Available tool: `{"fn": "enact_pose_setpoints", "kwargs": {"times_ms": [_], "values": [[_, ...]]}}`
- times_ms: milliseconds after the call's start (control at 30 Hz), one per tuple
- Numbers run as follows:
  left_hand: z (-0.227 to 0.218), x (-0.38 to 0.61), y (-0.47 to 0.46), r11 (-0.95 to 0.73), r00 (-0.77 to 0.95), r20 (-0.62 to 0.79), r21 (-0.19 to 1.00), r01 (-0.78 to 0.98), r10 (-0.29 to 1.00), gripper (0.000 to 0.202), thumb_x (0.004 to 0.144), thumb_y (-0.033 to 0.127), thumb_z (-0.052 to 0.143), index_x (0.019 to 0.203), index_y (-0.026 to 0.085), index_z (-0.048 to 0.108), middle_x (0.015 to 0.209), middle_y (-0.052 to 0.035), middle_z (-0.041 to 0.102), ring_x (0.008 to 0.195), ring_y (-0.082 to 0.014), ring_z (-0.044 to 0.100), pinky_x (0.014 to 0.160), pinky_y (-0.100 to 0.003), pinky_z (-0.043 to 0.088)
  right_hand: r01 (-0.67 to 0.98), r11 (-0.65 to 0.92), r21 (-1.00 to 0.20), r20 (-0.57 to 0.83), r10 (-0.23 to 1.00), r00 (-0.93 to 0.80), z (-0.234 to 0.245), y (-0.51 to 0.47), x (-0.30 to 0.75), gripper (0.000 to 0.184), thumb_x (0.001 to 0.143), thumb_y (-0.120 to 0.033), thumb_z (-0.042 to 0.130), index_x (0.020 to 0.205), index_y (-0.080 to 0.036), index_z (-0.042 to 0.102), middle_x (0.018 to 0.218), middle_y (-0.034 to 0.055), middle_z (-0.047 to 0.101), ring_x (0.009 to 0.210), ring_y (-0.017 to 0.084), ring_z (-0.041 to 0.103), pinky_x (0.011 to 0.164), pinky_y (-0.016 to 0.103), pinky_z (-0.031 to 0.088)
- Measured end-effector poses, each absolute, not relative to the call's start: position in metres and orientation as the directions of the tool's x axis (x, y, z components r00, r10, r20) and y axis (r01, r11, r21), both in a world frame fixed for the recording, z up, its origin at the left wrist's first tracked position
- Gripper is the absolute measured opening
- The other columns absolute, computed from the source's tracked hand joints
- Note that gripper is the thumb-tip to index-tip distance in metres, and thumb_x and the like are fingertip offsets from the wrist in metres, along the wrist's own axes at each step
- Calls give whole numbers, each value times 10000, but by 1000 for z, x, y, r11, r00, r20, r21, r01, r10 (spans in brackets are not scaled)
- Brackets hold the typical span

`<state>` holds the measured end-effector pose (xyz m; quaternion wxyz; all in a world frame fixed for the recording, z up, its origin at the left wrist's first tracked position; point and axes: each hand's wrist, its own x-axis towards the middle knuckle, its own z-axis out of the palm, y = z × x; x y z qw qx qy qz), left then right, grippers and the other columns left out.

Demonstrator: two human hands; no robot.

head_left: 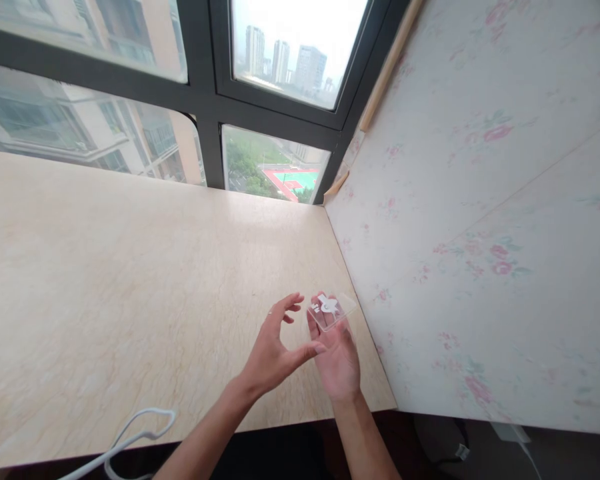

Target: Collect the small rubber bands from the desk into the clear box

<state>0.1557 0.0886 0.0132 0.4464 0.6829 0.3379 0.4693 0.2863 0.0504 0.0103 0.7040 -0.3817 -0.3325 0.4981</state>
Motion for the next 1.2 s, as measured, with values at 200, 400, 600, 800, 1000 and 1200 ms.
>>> {"fn": "enact_pose_setpoints", "kwargs": {"times_ms": [200, 400, 600, 800, 1000, 1200], "values": [[16, 175, 90, -279, 300, 290, 957, -80, 909, 708, 694, 370, 793, 1292, 238, 436, 1245, -129, 574, 1102, -267, 579, 889, -428, 517, -371, 198, -908, 104, 961, 257, 12, 46, 287, 581, 855, -521, 574, 1365, -305, 401, 1439, 79, 463, 1323, 290, 433, 1127, 566, 285], [10, 169, 92, -234, 328, 274, 959, -157, 904, 696, 702, 347, 793, 1290, 238, 438, 1245, -125, 576, 1109, -254, 581, 935, -435, 505, -222, 214, -951, 168, 963, 211, 14, 43, 313, 685, 810, -504, 660, 1398, -302, 371, 1485, 93, 403, 1367, 299, 364, 1119, 567, 297], [9, 160, 109, -369, 467, 306, 928, 47, 830, 723, 720, 340, 772, 1343, 279, 412, 1327, -105, 534, 1204, -274, 518, 997, -484, 443, 270, 217, -938, 244, 967, 70, 27, 41, 365, 730, 788, -424, 719, 1424, -333, 373, 1507, 48, 375, 1392, 269, 321, 1149, 537, 252], [-11, 172, 124, -420, 599, 259, 896, 145, 758, 724, 742, 253, 739, 1371, 300, 384, 1370, -96, 501, 1283, -279, 446, 1062, -528, 360, 647, 113, -754, 106, 993, -49, 14, 45, 390, 625, 840, -389, 664, 1413, -362, 414, 1451, 24, 467, 1344, 243, 406, 1127, 501, 300], [-37, 183, 124, -378, 604, 195, 906, 191, 773, 709, 725, 214, 736, 1353, 282, 414, 1364, -100, 518, 1273, -284, 465, 1070, -540, 339, 626, 54, -778, 59, 998, -12, -14, 45, 396, 676, 819, -398, 686, 1428, -345, 398, 1467, 46, 447, 1351, 245, 399, 1126, 498, 295], [-42, 189, 124, -360, 565, 184, 908, 216, 804, 657, 727, 231, 736, 1320, 271, 453, 1367, -96, 521, 1287, -277, 457, 1080, -519, 341, 583, 44, -811, 28, 999, -36, -18, 51, 397, 707, 817, -393, 687, 1443, -364, 361, 1495, 37, 403, 1375, 234, 360, 1136, 494, 269]]}}
